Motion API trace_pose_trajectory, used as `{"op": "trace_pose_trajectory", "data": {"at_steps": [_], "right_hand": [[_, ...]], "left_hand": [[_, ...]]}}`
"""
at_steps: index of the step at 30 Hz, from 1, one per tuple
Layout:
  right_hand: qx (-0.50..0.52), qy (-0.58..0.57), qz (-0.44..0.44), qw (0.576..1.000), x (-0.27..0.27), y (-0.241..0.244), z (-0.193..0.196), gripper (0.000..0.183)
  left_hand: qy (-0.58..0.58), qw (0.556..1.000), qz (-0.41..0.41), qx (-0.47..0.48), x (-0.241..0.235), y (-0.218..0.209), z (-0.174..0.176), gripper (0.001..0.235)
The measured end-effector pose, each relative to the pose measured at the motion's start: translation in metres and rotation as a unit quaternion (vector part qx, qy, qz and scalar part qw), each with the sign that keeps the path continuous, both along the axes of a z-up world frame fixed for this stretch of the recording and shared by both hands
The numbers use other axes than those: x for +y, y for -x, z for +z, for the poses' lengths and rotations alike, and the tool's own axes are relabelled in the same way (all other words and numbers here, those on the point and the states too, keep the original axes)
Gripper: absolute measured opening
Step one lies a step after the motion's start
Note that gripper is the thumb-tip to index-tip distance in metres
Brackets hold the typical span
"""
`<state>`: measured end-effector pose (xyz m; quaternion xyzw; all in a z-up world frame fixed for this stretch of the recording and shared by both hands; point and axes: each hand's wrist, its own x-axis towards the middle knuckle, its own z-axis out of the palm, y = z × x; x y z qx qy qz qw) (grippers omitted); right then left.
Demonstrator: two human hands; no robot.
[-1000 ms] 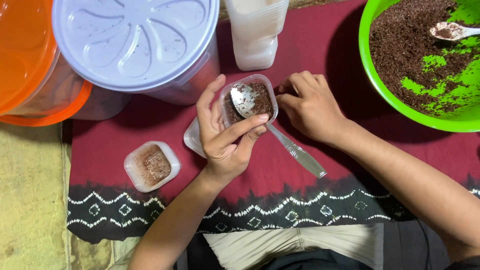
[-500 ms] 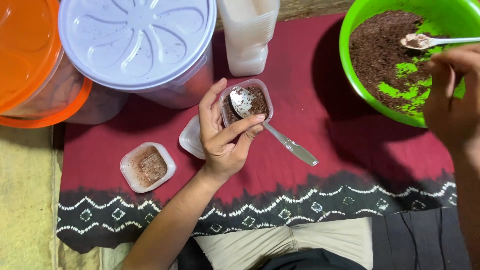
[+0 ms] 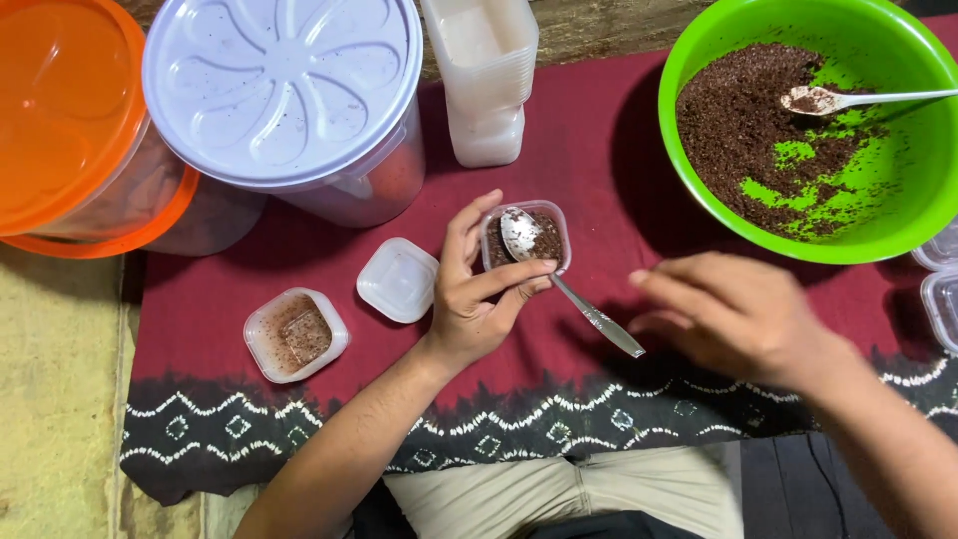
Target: Filling small plastic containers with a dark granular substance from a large bowl using a spoon and then sealing them with lids.
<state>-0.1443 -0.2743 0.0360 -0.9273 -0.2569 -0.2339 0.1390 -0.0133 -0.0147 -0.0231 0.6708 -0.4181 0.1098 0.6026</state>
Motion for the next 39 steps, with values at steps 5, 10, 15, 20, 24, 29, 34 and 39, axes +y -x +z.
{"op": "trace_pose_trajectory", "data": {"at_steps": [5,10,15,20,24,29,34,39], "right_hand": [[-0.039,-0.186,0.055,0.98,0.048,-0.026,-0.012,0.019],[-0.056,-0.246,0.111,0.961,0.049,-0.048,-0.027,0.011],[-0.041,-0.299,0.139,0.943,0.046,-0.05,-0.038,0.012],[-0.109,-0.309,0.158,0.931,0.045,-0.053,-0.041,0.015],[-0.087,-0.294,0.168,0.937,0.042,-0.054,-0.046,0.014],[-0.078,-0.268,0.166,0.946,0.048,-0.054,-0.053,0.015],[-0.127,-0.236,0.184,0.946,0.044,-0.05,-0.056,0.011],[-0.149,-0.211,0.2,0.945,0.044,-0.05,-0.059,0.007]], "left_hand": [[0.035,0.998,-0.024,0.035,-0.009,-0.003,0.001,0.018],[0.017,0.995,-0.051,0.08,-0.011,-0.005,-0.005,0.022],[-0.028,0.988,-0.076,0.131,-0.01,-0.008,-0.008,0.049],[-0.102,0.984,-0.052,0.137,-0.011,-0.01,-0.01,0.1],[-0.121,0.98,-0.07,0.139,-0.015,-0.008,-0.007,0.096],[-0.13,0.981,-0.052,0.137,-0.015,-0.008,-0.008,0.095],[-0.141,0.98,-0.041,0.132,-0.015,-0.007,-0.005,0.092],[-0.156,0.978,-0.024,0.135,-0.014,-0.005,-0.008,0.087]]}}
